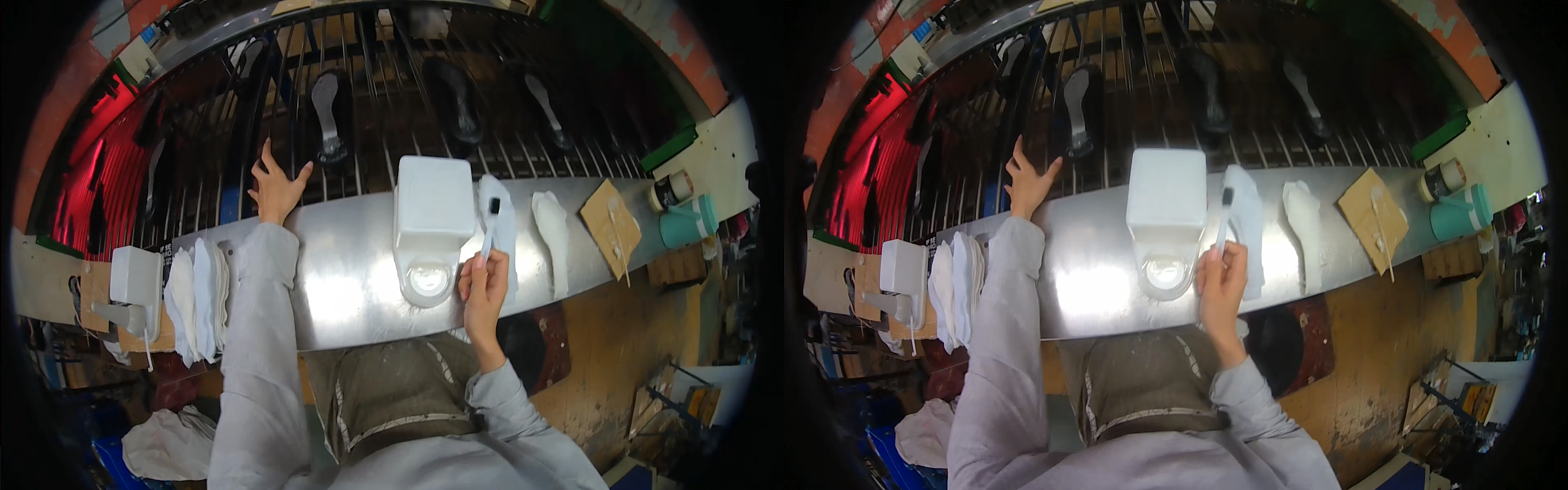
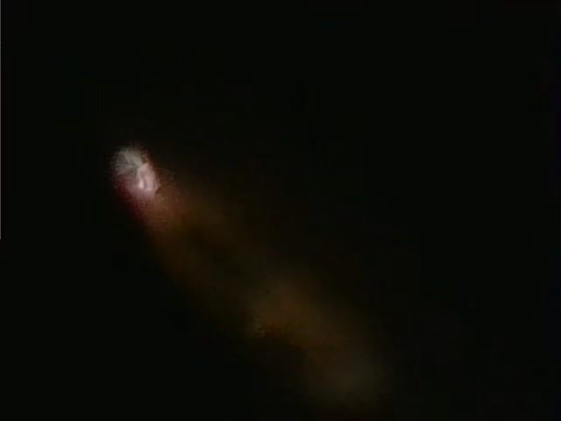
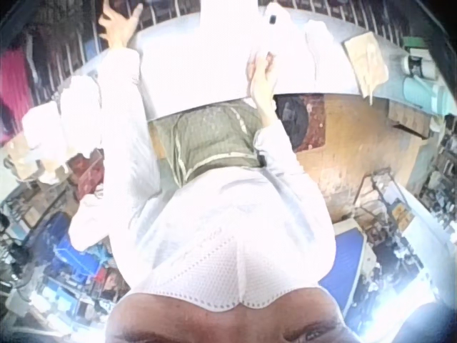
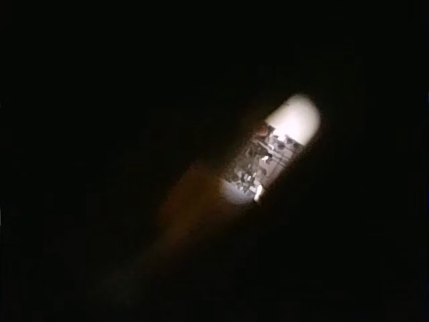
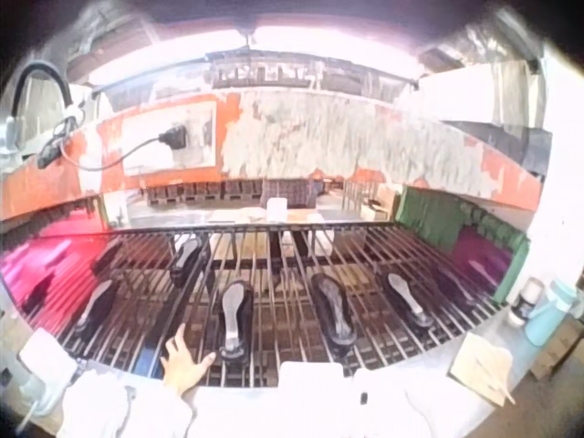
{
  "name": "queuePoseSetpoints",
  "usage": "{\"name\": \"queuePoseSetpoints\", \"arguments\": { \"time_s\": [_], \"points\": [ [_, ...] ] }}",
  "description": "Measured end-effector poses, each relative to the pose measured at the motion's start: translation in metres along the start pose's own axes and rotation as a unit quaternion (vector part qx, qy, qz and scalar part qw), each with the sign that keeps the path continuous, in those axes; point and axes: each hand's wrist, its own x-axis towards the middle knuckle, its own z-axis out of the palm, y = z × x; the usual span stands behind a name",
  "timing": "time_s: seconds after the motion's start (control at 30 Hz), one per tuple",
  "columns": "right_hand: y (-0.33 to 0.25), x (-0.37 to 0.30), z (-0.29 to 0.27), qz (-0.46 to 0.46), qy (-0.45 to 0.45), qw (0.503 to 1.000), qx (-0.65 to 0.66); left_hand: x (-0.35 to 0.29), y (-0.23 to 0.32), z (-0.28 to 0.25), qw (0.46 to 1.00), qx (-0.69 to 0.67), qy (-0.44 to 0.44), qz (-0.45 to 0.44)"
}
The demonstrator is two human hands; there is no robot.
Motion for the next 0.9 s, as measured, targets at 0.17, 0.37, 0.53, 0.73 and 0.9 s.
{"name": "queuePoseSetpoints", "arguments": {
  "time_s": [0.17,0.37,0.53,0.73,0.9],
  "points": [
    [0.006,0.001,0.0,0.005,0.007,1.0,0.022,0.049,0.043,-0.027,0.963,-0.122,0.145,0.192],
    [0.004,-0.002,0.003,-0.005,-0.04,0.998,0.042,0.144,0.153,0.02,0.922,-0.123,0.036,0.366],
    [0.002,-0.002,-0.004,0.014,-0.021,0.998,0.052,0.089,0.288,0.111,0.92,-0.143,-0.339,0.137],
    [0.006,-0.004,-0.006,0.022,-0.016,0.997,0.078,0.055,0.302,0.168,0.934,-0.039,-0.35,0.054],
    [0.064,-0.024,-0.017,0.186,0.016,0.971,0.151,0.1,0.264,0.136,0.842,-0.269,-0.466,0.043]
  ]
}}
